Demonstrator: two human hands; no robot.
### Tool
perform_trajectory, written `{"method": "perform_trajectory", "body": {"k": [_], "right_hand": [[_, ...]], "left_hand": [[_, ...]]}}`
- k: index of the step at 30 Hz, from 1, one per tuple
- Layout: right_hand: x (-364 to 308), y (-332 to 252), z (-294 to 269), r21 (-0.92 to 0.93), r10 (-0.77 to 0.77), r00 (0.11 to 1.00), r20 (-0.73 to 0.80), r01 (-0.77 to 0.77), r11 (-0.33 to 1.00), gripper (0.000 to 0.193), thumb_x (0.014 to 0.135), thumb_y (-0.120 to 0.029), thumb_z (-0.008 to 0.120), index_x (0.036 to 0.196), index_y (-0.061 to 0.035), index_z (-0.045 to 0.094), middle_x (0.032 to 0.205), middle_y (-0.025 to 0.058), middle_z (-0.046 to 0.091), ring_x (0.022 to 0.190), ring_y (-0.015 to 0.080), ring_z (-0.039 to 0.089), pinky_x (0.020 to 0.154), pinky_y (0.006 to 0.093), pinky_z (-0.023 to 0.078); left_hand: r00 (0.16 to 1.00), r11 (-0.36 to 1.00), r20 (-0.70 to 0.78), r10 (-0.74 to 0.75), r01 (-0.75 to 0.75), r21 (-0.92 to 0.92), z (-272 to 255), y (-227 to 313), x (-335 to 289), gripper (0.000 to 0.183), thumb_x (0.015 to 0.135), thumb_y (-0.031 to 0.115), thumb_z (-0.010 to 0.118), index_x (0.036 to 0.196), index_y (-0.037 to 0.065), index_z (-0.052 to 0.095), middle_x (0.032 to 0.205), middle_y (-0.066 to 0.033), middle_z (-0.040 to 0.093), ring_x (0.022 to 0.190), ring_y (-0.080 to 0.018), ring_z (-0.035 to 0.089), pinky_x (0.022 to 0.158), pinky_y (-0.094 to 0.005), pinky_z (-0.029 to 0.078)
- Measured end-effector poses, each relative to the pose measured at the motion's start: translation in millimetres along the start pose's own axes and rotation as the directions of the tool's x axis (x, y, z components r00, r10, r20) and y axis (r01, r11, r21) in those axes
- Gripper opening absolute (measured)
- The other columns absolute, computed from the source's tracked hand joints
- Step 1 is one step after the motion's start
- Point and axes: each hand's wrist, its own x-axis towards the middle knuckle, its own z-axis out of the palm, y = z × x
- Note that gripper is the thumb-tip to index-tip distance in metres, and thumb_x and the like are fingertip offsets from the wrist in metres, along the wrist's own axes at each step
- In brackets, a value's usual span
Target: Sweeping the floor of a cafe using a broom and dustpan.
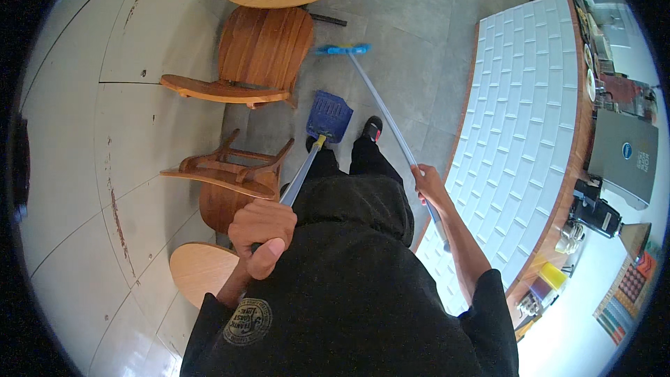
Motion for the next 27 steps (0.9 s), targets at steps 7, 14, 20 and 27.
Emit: {"method": "perform_trajectory", "body": {"k": [7, 14, 20, 27], "right_hand": [[108.9, -25.8, 28.9, -0.063, -0.206, 0.970, -0.127, 0.200, 0.978, 0.040, 0.095, -0.033, 0.047, 0.087, 0.0046, 0.060, 0.058, 0.0167, 0.057, 0.039, 0.0247, 0.056, 0.033, 0.0369, 0.044], [100.1, 40.4, 59.4, -0.444, -0.371, 0.907, -0.198, 0.254, 0.859, 0.041, 0.094, -0.028, 0.048, 0.079, 0.0084, 0.058, 0.061, 0.0243, 0.060, 0.044, 0.0333, 0.061, 0.037, 0.0422, 0.049], [10.3, 16.0, 39.4, -0.144, -0.099, 0.994, -0.050, 0.091, 0.985, 0.045, 0.096, -0.033, 0.046, 0.074, 0.0047, 0.056, 0.050, 0.0125, 0.052, 0.037, 0.0236, 0.056, 0.032, 0.0368, 0.044], [65.3, -3.2, 47.9, -0.128, -0.200, 0.958, -0.203, 0.177, 0.976, 0.045, 0.097, -0.033, 0.043, 0.079, 0.0055, 0.056, 0.052, 0.0144, 0.054, 0.037, 0.0256, 0.055, 0.033, 0.0363, 0.045]], "left_hand": [[1.000, 1.000, 0.010, 0.005, -0.005, -0.010, 3.6, -5.5, 10.3, 0.035, 0.078, 0.016, 0.048, 0.048, 0.003, 0.036, 0.043, -0.0040, 0.036, 0.034, -0.0158, 0.032, 0.037, -0.0300, 0.024], [0.999, 0.999, 0.036, -0.018, 0.019, -0.027, -4.7, -1.0, 9.3, 0.034, 0.077, 0.015, 0.048, 0.047, 0.003, 0.036, 0.043, -0.0046, 0.036, 0.034, -0.0154, 0.032, 0.037, -0.0300, 0.024], [0.998, 1.000, 0.056, -0.018, 0.018, -0.001, -14.5, -0.9, 6.3, 0.033, 0.076, 0.015, 0.049, 0.047, 0.003, 0.037, 0.043, -0.0048, 0.036, 0.034, -0.0158, 0.031, 0.037, -0.0299, 0.024], [0.993, 0.999, 0.115, -0.031, 0.036, -0.038, -13.0, 3.9, 8.9, 0.025, 0.070, 0.010, 0.050, 0.050, 0.002, 0.038, 0.046, -0.0055, 0.036, 0.035, -0.0179, 0.033, 0.038, -0.0304, 0.025]]}}
